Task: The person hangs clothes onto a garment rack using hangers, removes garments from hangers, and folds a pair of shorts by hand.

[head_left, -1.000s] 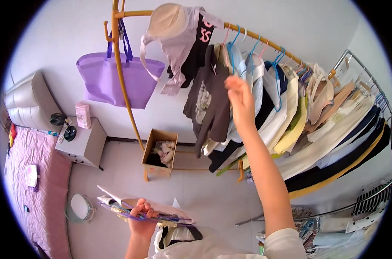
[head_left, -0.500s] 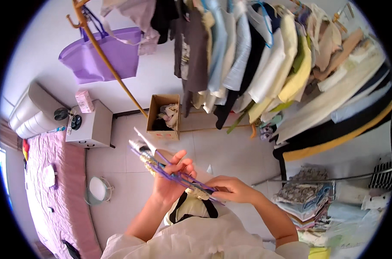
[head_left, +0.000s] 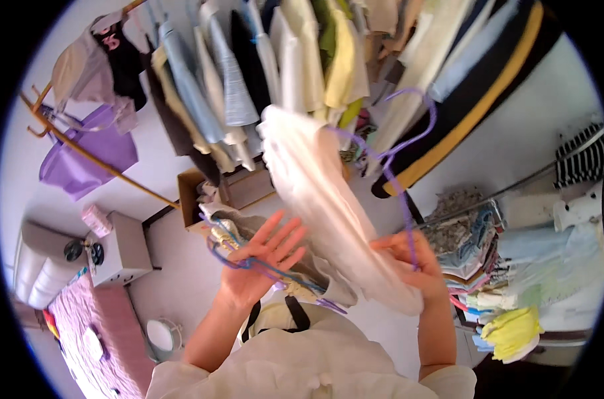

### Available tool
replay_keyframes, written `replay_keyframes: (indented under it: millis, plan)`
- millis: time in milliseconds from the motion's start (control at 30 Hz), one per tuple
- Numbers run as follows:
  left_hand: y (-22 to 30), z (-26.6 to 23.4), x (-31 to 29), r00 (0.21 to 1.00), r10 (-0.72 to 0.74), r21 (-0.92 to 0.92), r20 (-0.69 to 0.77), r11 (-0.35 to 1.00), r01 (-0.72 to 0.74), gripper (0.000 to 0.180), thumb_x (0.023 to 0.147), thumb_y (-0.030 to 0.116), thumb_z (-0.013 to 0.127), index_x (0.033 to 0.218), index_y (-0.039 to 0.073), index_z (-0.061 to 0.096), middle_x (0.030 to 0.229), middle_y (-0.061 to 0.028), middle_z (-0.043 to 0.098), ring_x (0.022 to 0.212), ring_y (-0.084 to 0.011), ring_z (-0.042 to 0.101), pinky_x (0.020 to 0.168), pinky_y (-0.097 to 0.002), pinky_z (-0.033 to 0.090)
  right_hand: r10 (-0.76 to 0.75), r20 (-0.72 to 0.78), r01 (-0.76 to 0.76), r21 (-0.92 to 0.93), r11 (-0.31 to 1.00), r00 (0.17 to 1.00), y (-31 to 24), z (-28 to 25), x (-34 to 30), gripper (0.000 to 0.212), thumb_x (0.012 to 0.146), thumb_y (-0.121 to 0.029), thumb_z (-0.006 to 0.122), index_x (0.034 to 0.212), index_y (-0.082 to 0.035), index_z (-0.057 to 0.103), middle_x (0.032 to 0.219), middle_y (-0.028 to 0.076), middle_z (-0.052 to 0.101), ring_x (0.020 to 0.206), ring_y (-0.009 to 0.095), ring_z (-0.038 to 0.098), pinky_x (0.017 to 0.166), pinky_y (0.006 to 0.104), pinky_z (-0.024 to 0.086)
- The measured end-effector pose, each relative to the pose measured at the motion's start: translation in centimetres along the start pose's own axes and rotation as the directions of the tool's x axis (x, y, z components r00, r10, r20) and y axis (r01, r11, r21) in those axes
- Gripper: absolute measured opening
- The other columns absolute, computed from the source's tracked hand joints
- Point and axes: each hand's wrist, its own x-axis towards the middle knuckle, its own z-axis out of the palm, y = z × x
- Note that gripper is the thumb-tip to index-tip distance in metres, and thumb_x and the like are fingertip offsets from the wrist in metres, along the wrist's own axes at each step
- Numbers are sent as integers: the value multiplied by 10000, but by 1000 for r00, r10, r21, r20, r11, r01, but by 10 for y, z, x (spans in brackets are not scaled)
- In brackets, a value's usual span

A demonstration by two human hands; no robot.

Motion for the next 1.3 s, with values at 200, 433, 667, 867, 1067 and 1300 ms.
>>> replay_keyframes:
  millis: [200, 433, 667, 867, 1067, 1300]
  plan:
    - [-14, -15, -1, 996, 2, -41, -85, 999, -5, 542, 756, -21, 412, 1290, 71, 417, 1347, -150, 388, 1228, -228, 405, 1064, -460, 234, -215, -116, 216, -5, 976, 970, -49, -48, -39, 826, 657, -233, 662, 1360, -19, 285, 1135, 297, 508, 1021, 349, 552, 887, 397, 426]
    - [-23, -20, 7, 996, -58, -73, -63, 996, 53, 395, 808, 36, 444, 1196, 72, 508, 1200, -117, 536, 1097, -193, 523, 1009, -426, 309, -460, -126, 477, 256, 841, 879, -60, -88, -74, 800, 712, -261, 613, 1367, 11, 243, 1080, 275, 537, 984, 358, 562, 879, 441, 437]
    - [-30, -28, 17, 995, -96, -123, -7, 988, 94, 236, 862, 136, 495, 1075, 59, 561, 934, -90, 572, 703, -136, 501, 653, -269, 409, -304, -144, 310, 19, 951, 942, -64, -52, -74, 667, 746, -244, 601, 1311, 22, 366, 962, 203, 600, 882, 276, 584, 833, 367, 450]
    - [-43, 5, 21, 982, -184, 168, -27, 968, 186, 422, 880, 387, 494, 1159, 72, 499, 1160, -163, 536, 667, -129, 509, 612, -242, 416, 94, 204, 56, -624, 779, 974, -35, -13, -30, 489, 765, -86, 557, 1233, 14, 459, 1065, 128, 554, 893, 247, 570, 830, 299, 410]
    - [-41, -10, 18, 986, -65, 262, -156, 959, 105, 470, 894, 527, 375, 1020, 97, 516, 1089, -198, 562, 743, -159, 564, 589, -218, 427, 231, 88, -66, -809, 584, 969, -5, 20, -10, 346, 699, -88, 667, 1030, -30, 585, 843, 57, 566, 710, 222, 553, 639, 302, 428]
    - [6, -41, -12, 986, 154, -101, -71, 982, -161, 282, 919, 257, 379, 681, 107, 354, 645, -15, 379, 512, -111, 335, 486, -229, 317, -147, 362, 367, -930, 11, 921, 2, 15, -24, 159, 641, -178, 699, 678, -117, 557, 620, 19, 541, 614, 196, 543, 557, 310, 414]
